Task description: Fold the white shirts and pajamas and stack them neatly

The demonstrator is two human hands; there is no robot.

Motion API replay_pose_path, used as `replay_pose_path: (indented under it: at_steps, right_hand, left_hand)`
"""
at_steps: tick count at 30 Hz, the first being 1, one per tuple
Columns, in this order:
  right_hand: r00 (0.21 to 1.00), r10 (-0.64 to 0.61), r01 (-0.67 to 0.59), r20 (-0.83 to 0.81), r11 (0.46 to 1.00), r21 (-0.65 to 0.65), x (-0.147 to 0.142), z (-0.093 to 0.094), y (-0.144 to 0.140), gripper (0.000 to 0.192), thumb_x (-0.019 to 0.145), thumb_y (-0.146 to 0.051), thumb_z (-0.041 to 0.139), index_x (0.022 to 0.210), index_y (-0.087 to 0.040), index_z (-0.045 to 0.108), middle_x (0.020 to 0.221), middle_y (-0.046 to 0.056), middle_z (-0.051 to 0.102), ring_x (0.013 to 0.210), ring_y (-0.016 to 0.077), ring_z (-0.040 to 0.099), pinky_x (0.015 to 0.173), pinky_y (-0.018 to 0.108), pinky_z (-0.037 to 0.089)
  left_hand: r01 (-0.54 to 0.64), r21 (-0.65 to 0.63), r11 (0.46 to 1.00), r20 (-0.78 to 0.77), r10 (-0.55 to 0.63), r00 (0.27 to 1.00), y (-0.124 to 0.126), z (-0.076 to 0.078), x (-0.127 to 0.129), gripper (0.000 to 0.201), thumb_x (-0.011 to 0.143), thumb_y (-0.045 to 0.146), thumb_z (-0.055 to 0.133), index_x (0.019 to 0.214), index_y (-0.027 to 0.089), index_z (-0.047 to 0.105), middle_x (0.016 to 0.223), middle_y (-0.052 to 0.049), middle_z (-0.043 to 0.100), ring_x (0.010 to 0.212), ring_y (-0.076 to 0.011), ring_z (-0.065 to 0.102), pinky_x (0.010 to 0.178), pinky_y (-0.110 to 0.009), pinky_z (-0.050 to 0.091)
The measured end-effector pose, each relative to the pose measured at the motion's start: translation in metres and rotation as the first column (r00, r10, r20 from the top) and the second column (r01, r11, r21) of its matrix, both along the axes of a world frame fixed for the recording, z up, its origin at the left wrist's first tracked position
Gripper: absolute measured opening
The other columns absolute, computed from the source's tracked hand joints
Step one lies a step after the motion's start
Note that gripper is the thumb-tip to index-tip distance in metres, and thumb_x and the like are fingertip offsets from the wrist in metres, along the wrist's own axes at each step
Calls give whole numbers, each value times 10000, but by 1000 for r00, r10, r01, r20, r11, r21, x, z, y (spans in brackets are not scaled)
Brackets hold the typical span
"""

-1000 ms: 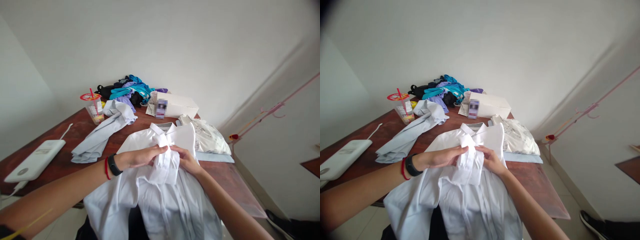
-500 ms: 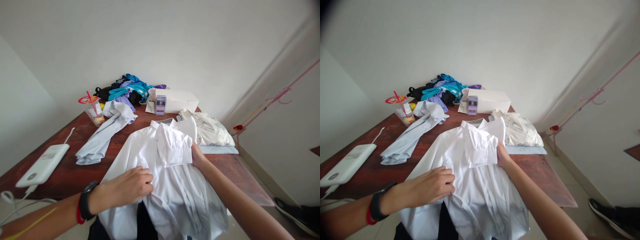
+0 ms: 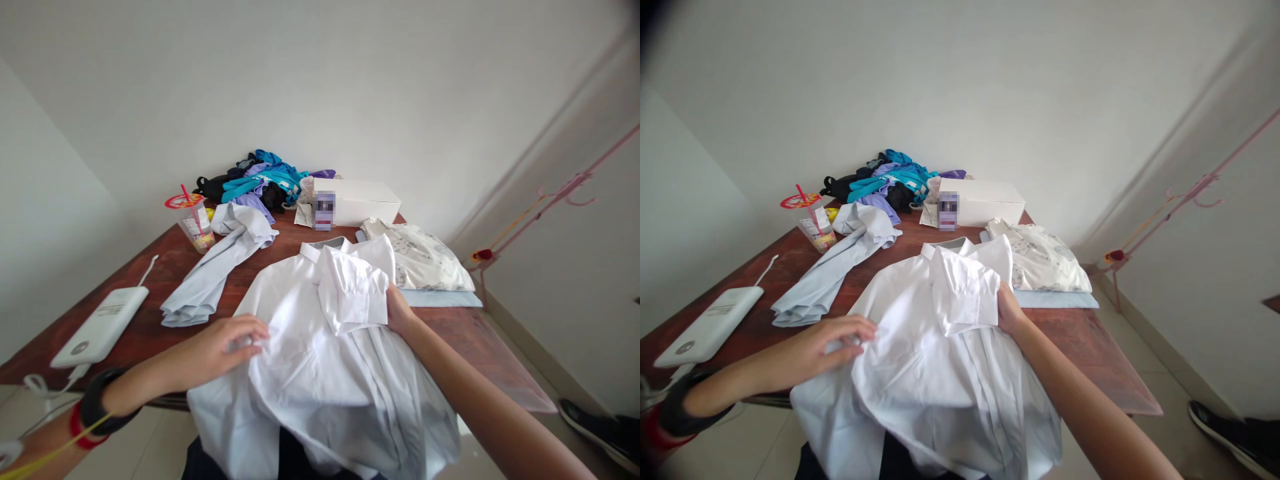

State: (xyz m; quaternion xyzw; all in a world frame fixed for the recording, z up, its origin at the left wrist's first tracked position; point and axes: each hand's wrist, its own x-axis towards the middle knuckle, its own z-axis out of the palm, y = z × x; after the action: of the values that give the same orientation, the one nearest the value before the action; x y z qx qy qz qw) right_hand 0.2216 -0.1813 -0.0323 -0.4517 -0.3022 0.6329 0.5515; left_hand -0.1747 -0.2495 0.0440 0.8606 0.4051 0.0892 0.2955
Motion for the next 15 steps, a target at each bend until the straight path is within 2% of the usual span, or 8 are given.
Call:
replay_pose_path:
  at_steps: [2,3,5,9,12,15]
  right_hand:
    - [1000,7,-7,-10,1000,8,-1,2,-1,247,747,-392,813,939,-250,750,934,27,795,886,266,731,828,390,590]
    - [1000,5,-5,-6,1000,17,-1,3,-1,249,744,-398,815,934,-251,750,926,26,793,881,265,730,830,389,588]
    - [1000,-7,7,17,1000,30,-2,4,-2,243,733,-408,821,905,-251,749,896,22,790,855,258,727,824,381,584]
    - [998,-13,10,59,998,57,-3,4,-3,249,701,-413,844,858,-243,753,829,17,784,790,254,716,777,374,576]
    - [997,-10,3,78,997,81,-4,2,-3,273,692,-445,851,832,-234,751,774,28,773,766,266,717,761,384,568]
    - [997,-8,2,78,997,78,-4,1,-3,274,678,-440,864,805,-231,744,771,30,774,755,264,715,753,384,567]
  left_hand:
    - [-271,137,953,33,269,962,22,-17,-5,451,994,510,481,1334,248,622,1358,-103,662,1266,-293,626,1070,-400,502]
    - [-360,179,916,40,359,932,33,-25,-7,529,957,550,499,1358,219,596,1357,-133,652,1252,-321,628,1066,-435,499]
    - [-454,202,868,29,458,889,51,-36,-10,702,881,601,546,1431,166,520,1265,-163,676,1147,-347,666,1014,-470,513]
    - [-445,48,894,-15,446,895,64,-36,-8,915,830,575,572,1563,91,316,926,-74,717,892,-296,702,881,-414,529]
    - [-421,-42,906,-10,421,907,59,-25,-2,830,816,558,556,1501,109,414,848,-47,698,840,-282,688,833,-389,526]
    - [-449,-22,893,100,448,888,55,-6,-2,661,851,539,529,1397,167,523,890,-46,693,857,-262,669,840,-365,519]
